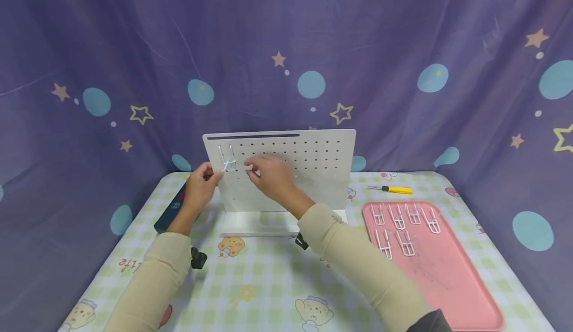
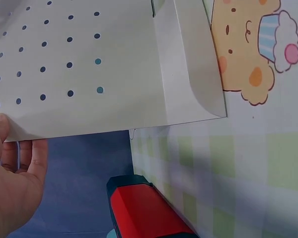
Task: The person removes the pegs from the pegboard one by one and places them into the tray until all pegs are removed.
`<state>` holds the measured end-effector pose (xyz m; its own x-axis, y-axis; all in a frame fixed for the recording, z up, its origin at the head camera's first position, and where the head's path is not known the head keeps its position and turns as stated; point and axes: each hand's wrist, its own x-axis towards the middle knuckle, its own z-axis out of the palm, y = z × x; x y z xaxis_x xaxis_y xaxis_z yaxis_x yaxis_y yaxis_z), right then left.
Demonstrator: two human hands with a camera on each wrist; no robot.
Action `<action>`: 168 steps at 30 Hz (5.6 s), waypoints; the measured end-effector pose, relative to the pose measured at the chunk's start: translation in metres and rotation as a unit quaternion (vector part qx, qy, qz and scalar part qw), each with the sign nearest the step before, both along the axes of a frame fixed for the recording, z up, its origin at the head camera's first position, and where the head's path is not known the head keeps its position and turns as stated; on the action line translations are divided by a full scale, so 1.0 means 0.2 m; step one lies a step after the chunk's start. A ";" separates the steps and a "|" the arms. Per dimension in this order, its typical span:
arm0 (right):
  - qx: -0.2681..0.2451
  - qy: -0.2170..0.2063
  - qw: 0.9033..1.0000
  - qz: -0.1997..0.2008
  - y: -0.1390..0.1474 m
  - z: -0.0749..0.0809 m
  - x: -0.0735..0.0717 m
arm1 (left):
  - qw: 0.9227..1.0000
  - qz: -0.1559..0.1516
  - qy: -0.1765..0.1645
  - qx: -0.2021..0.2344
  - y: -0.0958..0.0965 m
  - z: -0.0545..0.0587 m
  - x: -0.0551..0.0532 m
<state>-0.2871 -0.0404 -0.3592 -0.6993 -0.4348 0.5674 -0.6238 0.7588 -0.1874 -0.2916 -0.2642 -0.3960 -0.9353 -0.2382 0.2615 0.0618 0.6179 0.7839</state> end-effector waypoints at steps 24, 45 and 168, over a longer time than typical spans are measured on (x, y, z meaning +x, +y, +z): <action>0.007 0.033 0.999 -0.035 -0.24 -0.01 -0.06 | 0.999 -0.022 0.024 0.005 -0.02 -0.01 -0.02; -0.054 0.130 0.990 0.001 -0.27 -0.04 -0.08 | 0.999 -0.018 0.037 -0.003 -0.03 -0.04 -0.01; -0.013 -0.302 0.951 -0.060 2.10 -0.64 0.47 | 0.999 0.001 0.002 -0.040 0.00 -0.01 0.00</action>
